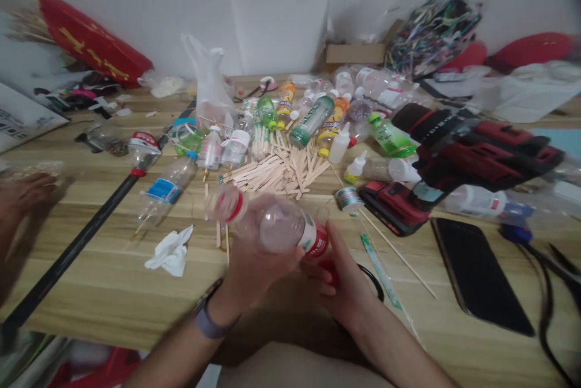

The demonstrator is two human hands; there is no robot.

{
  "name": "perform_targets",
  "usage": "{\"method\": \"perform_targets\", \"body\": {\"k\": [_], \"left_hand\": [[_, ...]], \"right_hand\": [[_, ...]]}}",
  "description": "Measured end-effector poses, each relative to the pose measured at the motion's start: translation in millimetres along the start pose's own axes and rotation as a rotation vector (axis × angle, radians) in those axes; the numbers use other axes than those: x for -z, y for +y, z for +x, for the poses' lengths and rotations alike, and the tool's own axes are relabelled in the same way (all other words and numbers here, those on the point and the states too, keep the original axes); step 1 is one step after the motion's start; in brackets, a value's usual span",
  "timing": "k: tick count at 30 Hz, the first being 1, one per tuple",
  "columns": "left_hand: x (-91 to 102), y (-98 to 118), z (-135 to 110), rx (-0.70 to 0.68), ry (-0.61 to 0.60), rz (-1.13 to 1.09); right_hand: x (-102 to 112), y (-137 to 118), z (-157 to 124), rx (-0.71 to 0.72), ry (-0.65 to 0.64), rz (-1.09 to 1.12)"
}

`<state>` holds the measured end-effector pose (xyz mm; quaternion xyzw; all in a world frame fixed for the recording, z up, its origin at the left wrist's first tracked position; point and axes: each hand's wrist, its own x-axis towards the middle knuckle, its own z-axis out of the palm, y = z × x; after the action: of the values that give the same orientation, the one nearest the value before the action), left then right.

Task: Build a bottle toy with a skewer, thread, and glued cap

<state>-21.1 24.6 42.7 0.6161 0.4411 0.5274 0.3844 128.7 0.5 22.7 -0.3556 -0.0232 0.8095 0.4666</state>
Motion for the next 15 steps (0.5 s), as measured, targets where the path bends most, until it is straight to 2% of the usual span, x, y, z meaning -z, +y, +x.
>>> {"method": "perform_targets", "body": {"k": [2,4,7,12,15], "left_hand": [[-12.8,3,23,-0.057,0.015,-0.02],[-25.3,1,45,-0.029,0.016,0.005],[-49.4,-10,75,0.015,-0.075,0.029],[-91.4,-32,113,-0.096,-0.103,0.169],[-104.6,-40,125,-0.115,-0.121,0.218]], "right_hand": [[7,-3,-6,-0.017,-0.002,0.014],[16,-7,-13,-0.008,0.031,0.051],[30,-11,-18,0.031,0.08,0.133],[42,-10,-17,0.038,-0.032,0.203],[43,-12,-16,0.069,-0.062,0.229]]}}
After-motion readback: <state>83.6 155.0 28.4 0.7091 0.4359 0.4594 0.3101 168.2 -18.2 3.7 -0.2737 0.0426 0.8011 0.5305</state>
